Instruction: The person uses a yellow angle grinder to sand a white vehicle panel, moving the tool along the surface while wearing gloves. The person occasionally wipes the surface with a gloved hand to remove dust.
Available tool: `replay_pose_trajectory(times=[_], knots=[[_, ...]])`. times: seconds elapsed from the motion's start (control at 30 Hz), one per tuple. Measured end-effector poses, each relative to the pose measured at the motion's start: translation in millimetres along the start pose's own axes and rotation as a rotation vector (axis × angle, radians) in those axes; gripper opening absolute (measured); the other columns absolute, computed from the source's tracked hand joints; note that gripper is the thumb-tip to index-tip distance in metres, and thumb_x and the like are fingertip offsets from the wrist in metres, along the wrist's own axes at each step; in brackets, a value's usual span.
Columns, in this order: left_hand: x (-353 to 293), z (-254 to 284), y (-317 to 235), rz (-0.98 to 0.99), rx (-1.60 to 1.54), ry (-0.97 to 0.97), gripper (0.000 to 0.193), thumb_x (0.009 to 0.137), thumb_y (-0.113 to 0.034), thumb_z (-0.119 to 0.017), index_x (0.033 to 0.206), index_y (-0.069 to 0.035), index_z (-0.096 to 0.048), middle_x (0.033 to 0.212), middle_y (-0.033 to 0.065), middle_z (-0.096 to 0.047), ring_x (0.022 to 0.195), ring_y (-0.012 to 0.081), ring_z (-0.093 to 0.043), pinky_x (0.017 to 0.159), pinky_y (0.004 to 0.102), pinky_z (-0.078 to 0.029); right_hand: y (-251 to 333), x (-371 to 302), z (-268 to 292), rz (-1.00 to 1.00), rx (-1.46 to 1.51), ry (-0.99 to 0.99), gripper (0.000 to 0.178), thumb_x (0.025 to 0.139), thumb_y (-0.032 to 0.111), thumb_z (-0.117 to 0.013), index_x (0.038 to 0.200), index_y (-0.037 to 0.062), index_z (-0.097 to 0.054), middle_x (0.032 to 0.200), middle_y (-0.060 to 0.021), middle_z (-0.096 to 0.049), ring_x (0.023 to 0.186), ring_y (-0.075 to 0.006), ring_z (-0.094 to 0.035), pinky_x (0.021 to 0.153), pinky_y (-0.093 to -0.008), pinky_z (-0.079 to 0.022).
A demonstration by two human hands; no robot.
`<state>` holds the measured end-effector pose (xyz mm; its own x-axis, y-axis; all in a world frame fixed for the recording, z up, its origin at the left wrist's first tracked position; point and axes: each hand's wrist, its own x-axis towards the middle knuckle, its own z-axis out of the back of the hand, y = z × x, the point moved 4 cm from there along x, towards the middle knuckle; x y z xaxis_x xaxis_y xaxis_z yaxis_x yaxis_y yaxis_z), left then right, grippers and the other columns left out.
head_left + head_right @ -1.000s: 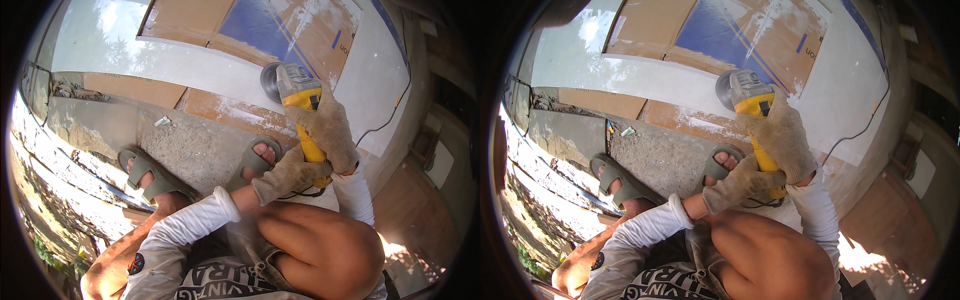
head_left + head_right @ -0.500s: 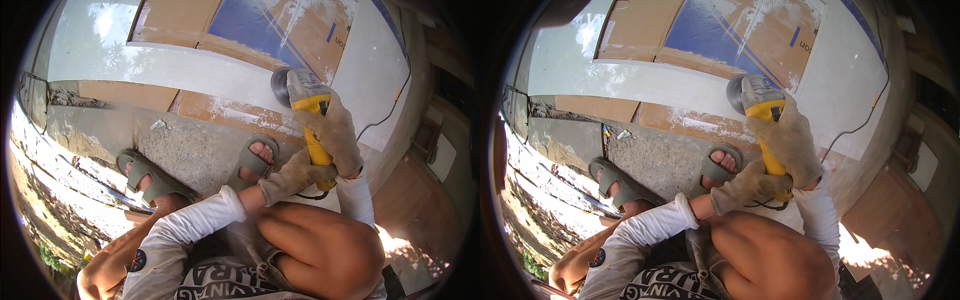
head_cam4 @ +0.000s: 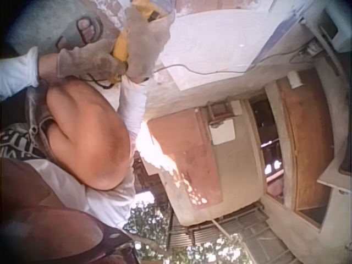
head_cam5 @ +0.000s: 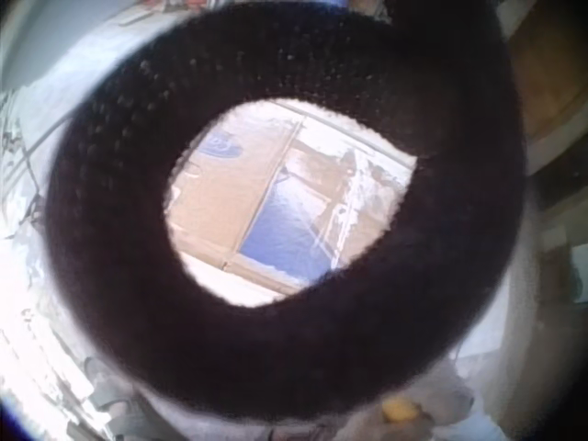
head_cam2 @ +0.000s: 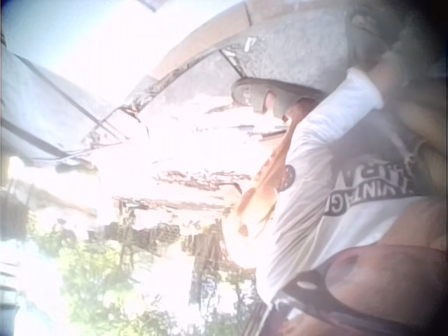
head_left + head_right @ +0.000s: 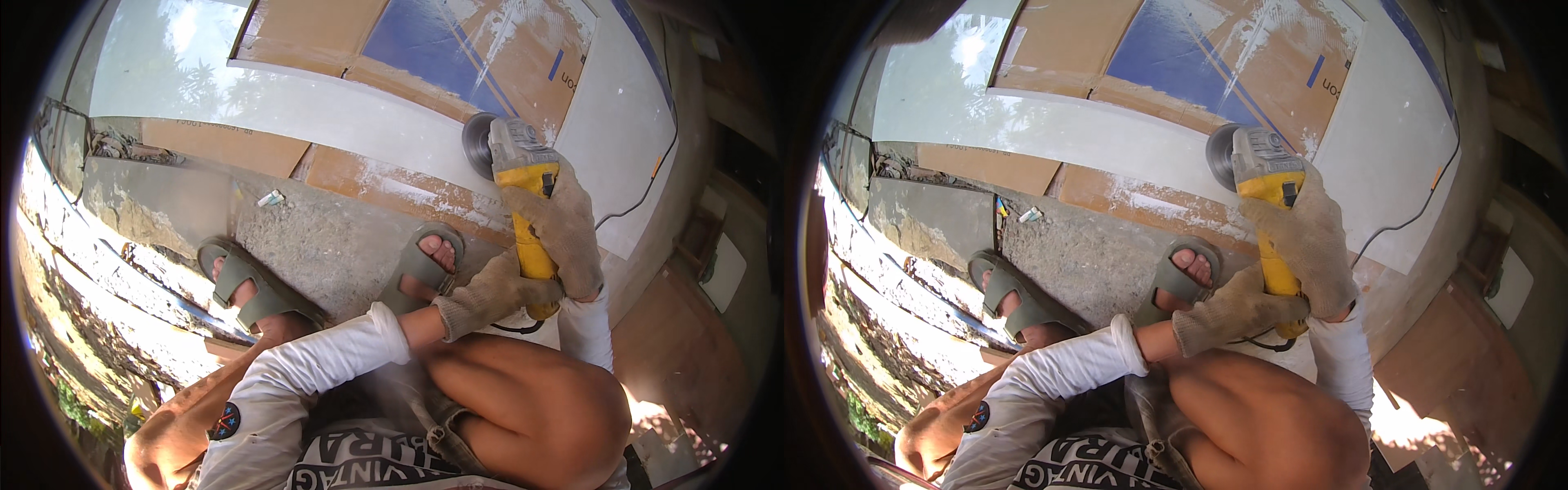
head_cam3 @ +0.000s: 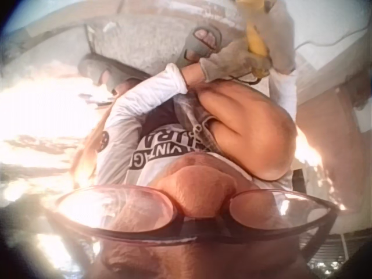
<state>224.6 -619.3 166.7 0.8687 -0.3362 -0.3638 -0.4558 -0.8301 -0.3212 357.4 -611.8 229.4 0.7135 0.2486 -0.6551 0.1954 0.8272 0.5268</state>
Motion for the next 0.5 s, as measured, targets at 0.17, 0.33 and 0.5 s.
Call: replay_pose_trajectory(times=[0.17, 0.33, 0.5], knots=[[-13, 15, -10, -0.048, -0.212, 0.009, 0.064, 0.104, -0.015, -0.081, 0.158, -0.001, -0.050, 0.138, 0.0091, -0.070, 0.120, 0.0181, -0.072, 0.104, 0.0327, -0.061, 22, 12, -24, 0.016, -0.105, 0.066, 0.066, 0.089, 0.027, -0.089, 0.140, -0.0046, -0.063, 0.110, -0.0176, -0.080, 0.095, -0.0247, -0.081, 0.081, -0.0381, -0.065], [-13, 29, -6, -0.114, -0.199, -0.049, 0.053, 0.100, -0.009, -0.084, 0.148, -0.004, -0.060, 0.132, 0.0066, -0.073, 0.123, 0.0184, -0.071, 0.103, 0.0331, -0.060, 36, 17, -39, 0.107, -0.205, 0.102, 0.070, 0.085, 0.035, -0.090, 0.137, -0.0047, -0.064, 0.111, -0.0223, -0.081, 0.097, -0.0328, -0.082, 0.086, -0.0448, -0.064], [-15, 34, -4, -0.105, -0.230, -0.053, 0.055, 0.100, -0.010, -0.084, 0.149, -0.004, -0.059, 0.134, 0.0066, -0.072, 0.124, 0.0188, -0.070, 0.105, 0.0337, -0.059, 37, 22, -42, 0.072, -0.264, 0.097, 0.067, 0.086, 0.035, -0.089, 0.135, -0.0048, -0.065, 0.110, -0.0231, -0.081, 0.097, -0.0352, -0.082, 0.085, -0.0459, -0.064]])
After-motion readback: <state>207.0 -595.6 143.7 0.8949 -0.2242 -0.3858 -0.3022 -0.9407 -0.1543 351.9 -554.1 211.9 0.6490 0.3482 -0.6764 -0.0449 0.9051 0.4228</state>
